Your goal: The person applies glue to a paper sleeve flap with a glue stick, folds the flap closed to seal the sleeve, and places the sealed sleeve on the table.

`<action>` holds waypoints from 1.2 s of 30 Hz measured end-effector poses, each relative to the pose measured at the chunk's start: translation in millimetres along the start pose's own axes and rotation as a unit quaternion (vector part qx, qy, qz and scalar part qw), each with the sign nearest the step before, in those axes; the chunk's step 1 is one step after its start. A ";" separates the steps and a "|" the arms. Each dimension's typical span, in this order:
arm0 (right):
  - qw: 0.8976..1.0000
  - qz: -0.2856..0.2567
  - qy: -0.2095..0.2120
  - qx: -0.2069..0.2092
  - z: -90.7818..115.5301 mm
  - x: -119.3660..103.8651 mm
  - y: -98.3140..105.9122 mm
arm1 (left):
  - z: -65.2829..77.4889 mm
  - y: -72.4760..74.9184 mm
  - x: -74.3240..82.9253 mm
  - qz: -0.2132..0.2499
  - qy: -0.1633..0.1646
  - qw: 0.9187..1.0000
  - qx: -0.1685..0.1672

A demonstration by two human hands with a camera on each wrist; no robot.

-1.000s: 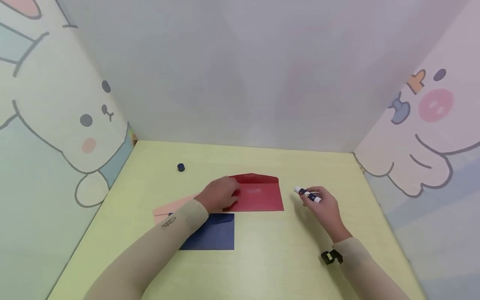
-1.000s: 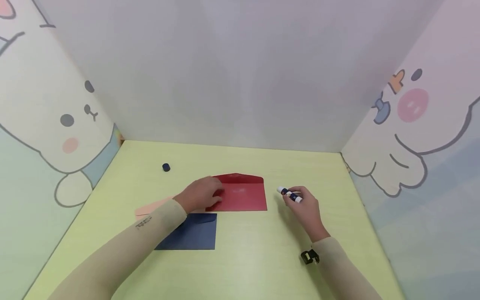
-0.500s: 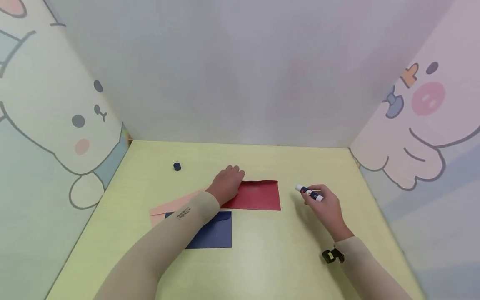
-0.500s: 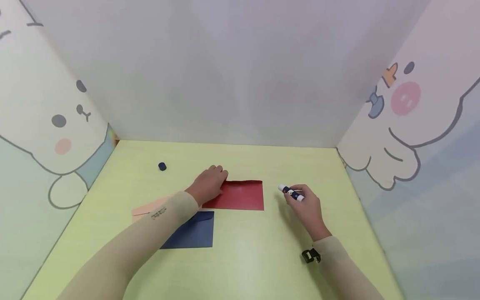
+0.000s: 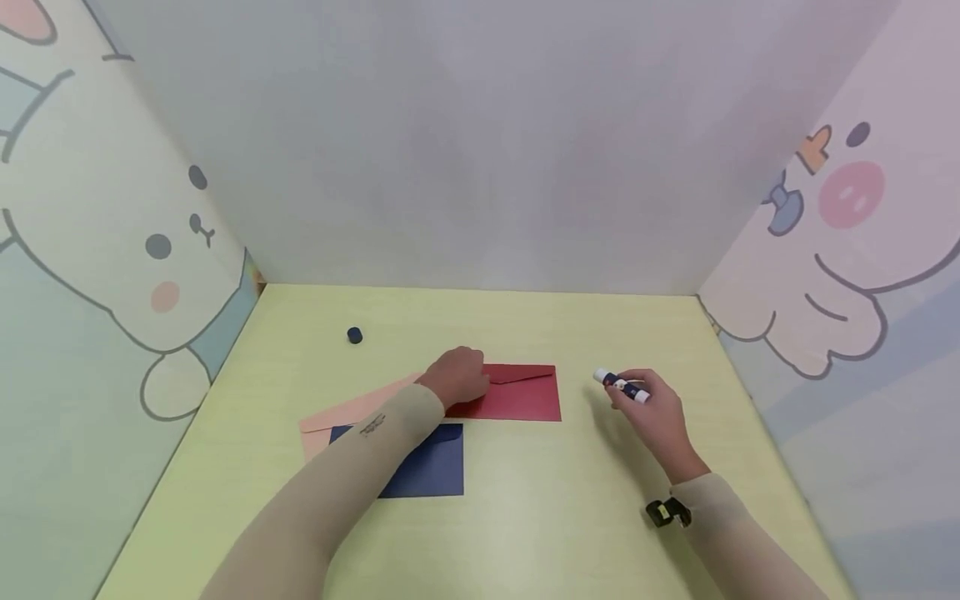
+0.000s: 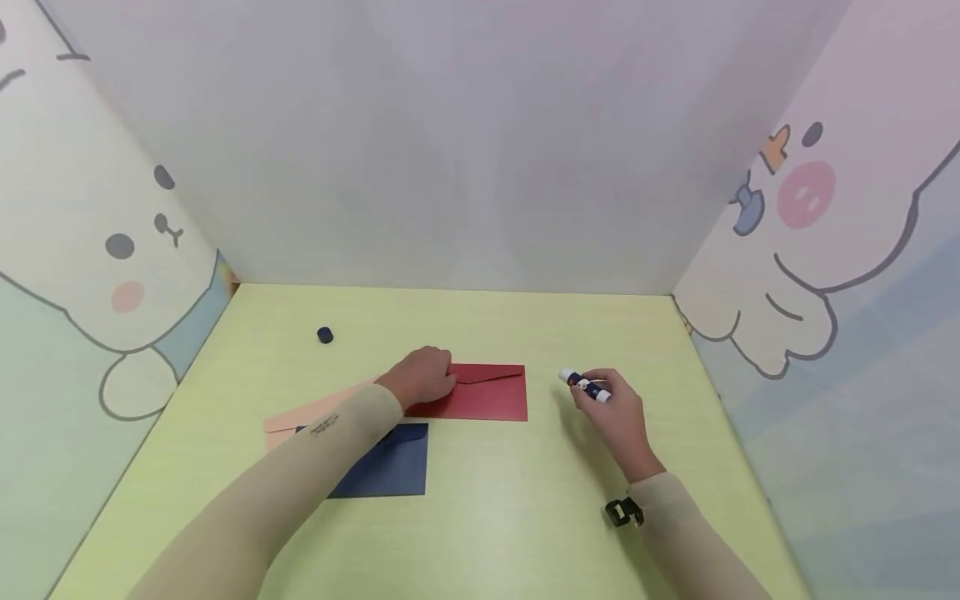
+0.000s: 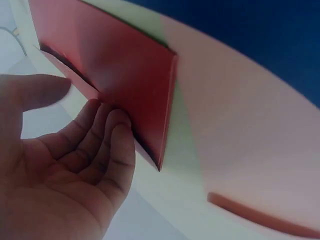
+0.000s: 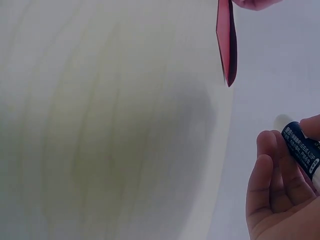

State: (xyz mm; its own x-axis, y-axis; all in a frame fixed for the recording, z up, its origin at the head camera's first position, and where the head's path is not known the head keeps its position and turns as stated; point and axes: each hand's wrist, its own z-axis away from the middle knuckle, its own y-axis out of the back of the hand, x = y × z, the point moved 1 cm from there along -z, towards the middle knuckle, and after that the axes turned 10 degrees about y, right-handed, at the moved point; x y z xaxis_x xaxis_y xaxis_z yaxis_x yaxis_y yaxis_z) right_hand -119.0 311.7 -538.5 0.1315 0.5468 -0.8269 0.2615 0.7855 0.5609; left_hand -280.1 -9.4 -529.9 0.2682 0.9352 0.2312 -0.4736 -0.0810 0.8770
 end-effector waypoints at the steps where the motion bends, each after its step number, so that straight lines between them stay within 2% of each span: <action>1: 1.000 -0.002 -0.002 0.000 0.0 -0.4 -0.6 | -1.0 -0.4 1.4 0.011 0.005 1.000 0.002; 3: 1.000 -0.005 -0.004 0.001 0.1 -1.3 -2.2 | -3.3 -3.4 6.2 0.023 0.018 0.999 0.019; 5: 1.000 -0.007 -0.007 0.002 0.1 -2.3 -4.0 | -8.3 -10.2 12.3 0.013 0.030 0.999 0.038; 10: 1.000 -0.007 -0.008 -0.001 -1.2 -6.3 -8.1 | -20.8 -28.1 27.0 -0.061 0.066 0.992 0.093; 12: 1.000 -0.006 -0.008 -0.004 -1.6 -8.2 -9.3 | -21.8 -31.2 30.5 -0.079 0.076 0.988 0.112; 19: 1.000 -0.008 -0.005 -0.010 -3.1 -13.5 -12.9 | -16.5 -30.4 33.1 -0.078 0.086 0.985 0.126; 24: 1.000 -0.018 -0.002 -0.012 -5.5 -16.2 -16.8 | -15.7 -30.1 29.3 -0.086 0.076 0.983 0.142; 27: 1.000 -0.018 -0.001 -0.012 -6.2 -17.5 -18.0 | -17.0 -27.9 22.9 -0.053 0.058 0.987 0.140; 29: 1.000 -0.015 0.000 -0.012 -6.0 -18.0 -17.6 | -26.0 -33.3 13.8 -0.015 0.048 0.989 0.137; 31: 1.000 -0.014 -0.002 -0.012 -5.4 -18.3 -16.9 | -36.0 -38.0 4.6 0.030 0.050 0.991 0.121; 33: 1.000 -0.013 -0.004 -0.015 -4.7 -18.1 -16.1 | -39.0 -36.8 -0.4 0.062 0.060 0.991 0.099; 36: 1.000 -0.011 -0.005 -0.016 -3.7 -17.2 -15.4 | -32.8 -27.8 0.0 0.081 0.073 0.991 0.070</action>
State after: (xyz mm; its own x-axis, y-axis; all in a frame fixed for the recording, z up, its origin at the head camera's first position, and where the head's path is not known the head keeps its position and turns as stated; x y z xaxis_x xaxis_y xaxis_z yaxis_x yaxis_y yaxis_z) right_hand -128.9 291.2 -532.8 0.1354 0.5273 -0.8388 0.2336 0.8057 0.5443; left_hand -294.5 4.2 -568.1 0.0678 0.9451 0.3198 -0.3763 -0.2726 0.8855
